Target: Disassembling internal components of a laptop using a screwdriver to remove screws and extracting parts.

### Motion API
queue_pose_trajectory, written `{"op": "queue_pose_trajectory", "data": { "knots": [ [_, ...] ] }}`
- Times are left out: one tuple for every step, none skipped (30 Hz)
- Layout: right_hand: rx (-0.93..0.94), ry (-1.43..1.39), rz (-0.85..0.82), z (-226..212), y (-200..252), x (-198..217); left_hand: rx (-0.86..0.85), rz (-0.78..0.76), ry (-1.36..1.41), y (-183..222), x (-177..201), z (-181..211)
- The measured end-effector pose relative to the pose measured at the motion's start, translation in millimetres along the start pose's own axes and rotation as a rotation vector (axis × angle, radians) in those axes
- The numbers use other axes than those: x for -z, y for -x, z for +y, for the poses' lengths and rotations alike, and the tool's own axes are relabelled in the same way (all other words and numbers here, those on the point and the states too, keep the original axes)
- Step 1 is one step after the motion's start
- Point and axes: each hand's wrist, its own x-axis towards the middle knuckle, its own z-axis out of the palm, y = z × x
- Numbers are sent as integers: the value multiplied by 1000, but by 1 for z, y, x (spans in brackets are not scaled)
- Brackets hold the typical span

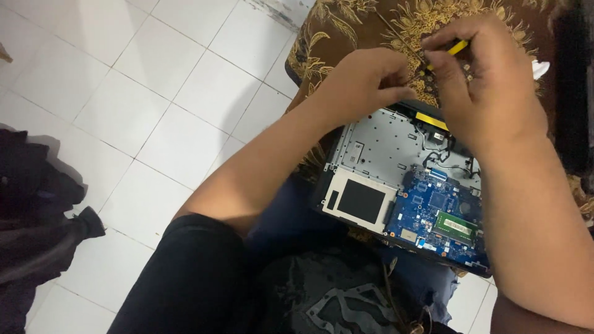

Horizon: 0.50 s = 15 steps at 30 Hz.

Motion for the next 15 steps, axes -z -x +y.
{"op": "queue_pose_trajectory", "data": {
  "knots": [
    [-19, 88, -2, 5, 1, -1, -52, 8, 33, 0, 1, 2],
    [-19, 88, -3, -1, -2, 0, -52, 8, 34, 0, 2, -3],
    [-15, 19, -39, -6, -6, 2, -130, -13, 23, 0, 3, -8],
    [-9, -50, -76, -12, -10, 3, -209, -35, 13, -1, 4, -13],
    [-12, -50, -76, -14, -10, 4, -209, -37, 15, -1, 4, -11],
    [-95, -7, -67, -17, -9, 5, -138, -13, -3, 0, 3, -8],
    [-176, 34, -61, -19, -9, 5, -64, 11, -23, 1, 3, -5],
    [-177, 34, -63, -14, -9, 3, -62, 12, -22, 1, 5, -4],
    [-136, 56, -63, -9, -8, 2, -88, -13, 25, 2, 7, -2],
    [-95, 77, -63, -3, -7, 0, -113, -38, 71, 3, 9, -1],
    [-95, 77, -63, -9, -9, 1, -113, -38, 71, 2, 7, -5],
    [-84, 1, -52, -15, -11, 1, -125, -14, 43, 2, 5, -9],
    [-73, -74, -41, -22, -12, 2, -138, 9, 18, 1, 2, -12],
    [-75, -73, -41, -20, -10, 2, -139, 9, 20, 1, 2, -9],
    [-139, -1, -34, -18, -9, 1, -83, 14, 12, 1, 1, -7]
  ]
}}
